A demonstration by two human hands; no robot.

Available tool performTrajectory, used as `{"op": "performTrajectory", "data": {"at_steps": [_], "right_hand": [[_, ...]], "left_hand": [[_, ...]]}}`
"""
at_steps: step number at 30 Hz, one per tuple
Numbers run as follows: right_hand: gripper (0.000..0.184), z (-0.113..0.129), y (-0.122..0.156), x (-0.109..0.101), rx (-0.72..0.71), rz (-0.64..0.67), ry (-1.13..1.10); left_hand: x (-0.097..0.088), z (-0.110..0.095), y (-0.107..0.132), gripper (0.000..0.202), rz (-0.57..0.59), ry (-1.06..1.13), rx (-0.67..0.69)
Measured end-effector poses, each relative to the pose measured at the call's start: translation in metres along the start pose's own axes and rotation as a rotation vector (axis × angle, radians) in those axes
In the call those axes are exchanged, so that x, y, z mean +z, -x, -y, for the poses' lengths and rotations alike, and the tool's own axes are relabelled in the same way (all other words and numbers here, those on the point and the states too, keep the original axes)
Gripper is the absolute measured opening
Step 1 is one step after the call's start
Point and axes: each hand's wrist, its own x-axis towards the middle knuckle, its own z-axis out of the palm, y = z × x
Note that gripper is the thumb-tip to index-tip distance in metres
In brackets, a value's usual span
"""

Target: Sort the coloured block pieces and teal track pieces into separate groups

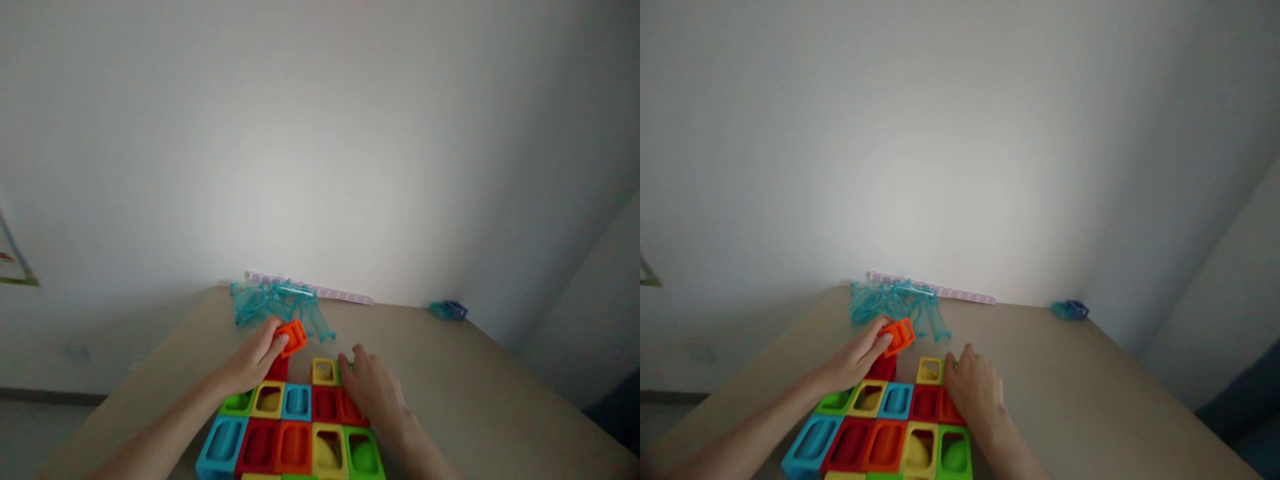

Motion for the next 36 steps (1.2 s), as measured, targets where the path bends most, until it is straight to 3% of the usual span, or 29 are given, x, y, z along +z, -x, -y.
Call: {"op": "performTrajectory", "data": {"at_steps": [4,13,21,24,26,30,36], "right_hand": [[0.046,0.006,0.0,0.001,0.047,-0.013,0.044],[0.048,0.012,0.004,0.012,-0.193,0.077,-0.364],[0.061,-0.005,-0.011,0.001,-0.244,0.308,-0.632],[0.036,-0.023,-0.02,-0.005,-0.282,0.36,-0.529],[0.021,-0.037,-0.025,-0.008,-0.297,0.471,-0.453],[0.031,-0.054,-0.033,-0.01,-0.354,0.692,-0.501],[0.025,-0.048,-0.035,-0.006,-0.392,0.759,-0.753]], "left_hand": [[0.0,0.002,0.0,0.024,-0.023,0.004,-0.005],[0.001,-0.004,0.0,0.019,0.005,-0.086,0.01],[-0.004,0.0,0.002,0.027,-0.002,0.074,0.076],[-0.005,0.002,0.003,0.03,0.092,0.133,0.103],[-0.004,0.003,0.003,0.033,0.151,0.158,0.097],[-0.003,0.004,0.002,0.038,0.174,0.186,0.05],[-0.003,0.003,0.001,0.04,0.175,0.182,0.026]]}}
